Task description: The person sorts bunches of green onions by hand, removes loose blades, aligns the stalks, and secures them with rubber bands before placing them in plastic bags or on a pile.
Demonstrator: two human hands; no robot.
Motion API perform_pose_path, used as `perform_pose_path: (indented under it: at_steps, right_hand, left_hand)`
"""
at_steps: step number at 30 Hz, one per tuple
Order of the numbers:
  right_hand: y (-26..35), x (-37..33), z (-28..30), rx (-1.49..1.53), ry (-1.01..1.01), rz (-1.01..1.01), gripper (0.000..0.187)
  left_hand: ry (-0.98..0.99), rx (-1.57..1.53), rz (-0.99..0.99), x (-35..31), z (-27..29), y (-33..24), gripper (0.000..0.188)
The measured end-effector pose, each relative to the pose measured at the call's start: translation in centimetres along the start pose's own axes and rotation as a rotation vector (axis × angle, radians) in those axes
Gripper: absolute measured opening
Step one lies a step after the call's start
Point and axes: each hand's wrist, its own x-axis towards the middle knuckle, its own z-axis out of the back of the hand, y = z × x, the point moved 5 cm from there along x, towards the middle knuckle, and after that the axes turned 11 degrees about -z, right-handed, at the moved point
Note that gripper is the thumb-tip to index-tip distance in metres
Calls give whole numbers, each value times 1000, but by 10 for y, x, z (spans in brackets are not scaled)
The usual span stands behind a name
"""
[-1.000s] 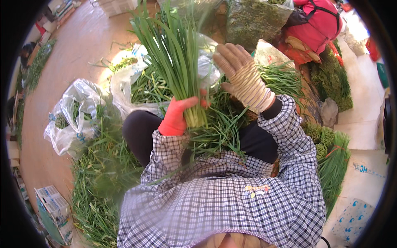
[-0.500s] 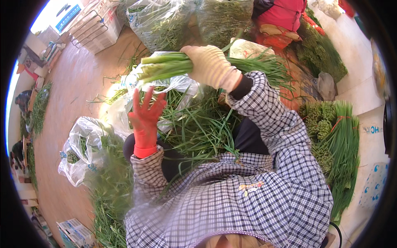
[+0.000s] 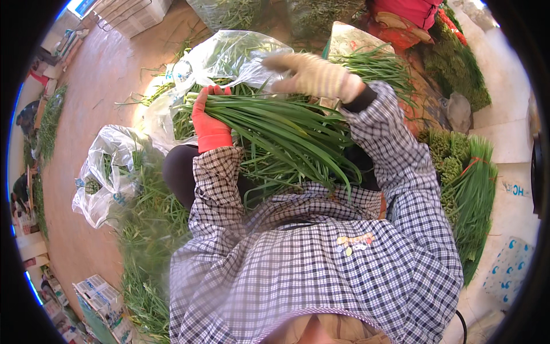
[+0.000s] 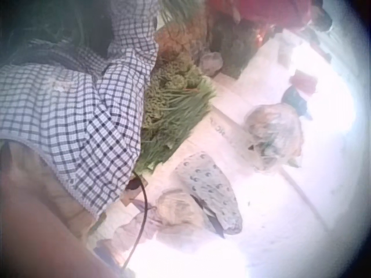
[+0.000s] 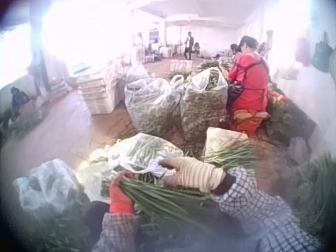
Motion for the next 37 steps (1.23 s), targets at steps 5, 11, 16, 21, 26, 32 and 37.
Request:
perform_pose_path:
  at_steps: [5,11,16,21,26,32,37]
  right_hand:
    - [11,-56,22,216,-58,60,17]
    - [1,-42,-48,-504,139,-217,40]
    - [-16,-43,-39,-119,25,-100,25]
    - [0,-58,-7,-564,-10,13,19]
    - [-3,-105,41,-451,8,-108,15]
    - [-35,-122,48,244,-62,-407,13]
    - [-58,-111,79,684,-410,-300,23]
  left_hand:
    - [-106,-33,43,6,24,4,9]
    - [-81,19,38,-5,15,13,14]
    - [-62,85,114,-11,20,21,28]
    - [1,197,145,-22,16,23,48]
    - [44,132,140,-12,23,16,51]
    - [323,-4,445,-29,10,38,61]
    - [366,-15,586,-42,24,61,69]
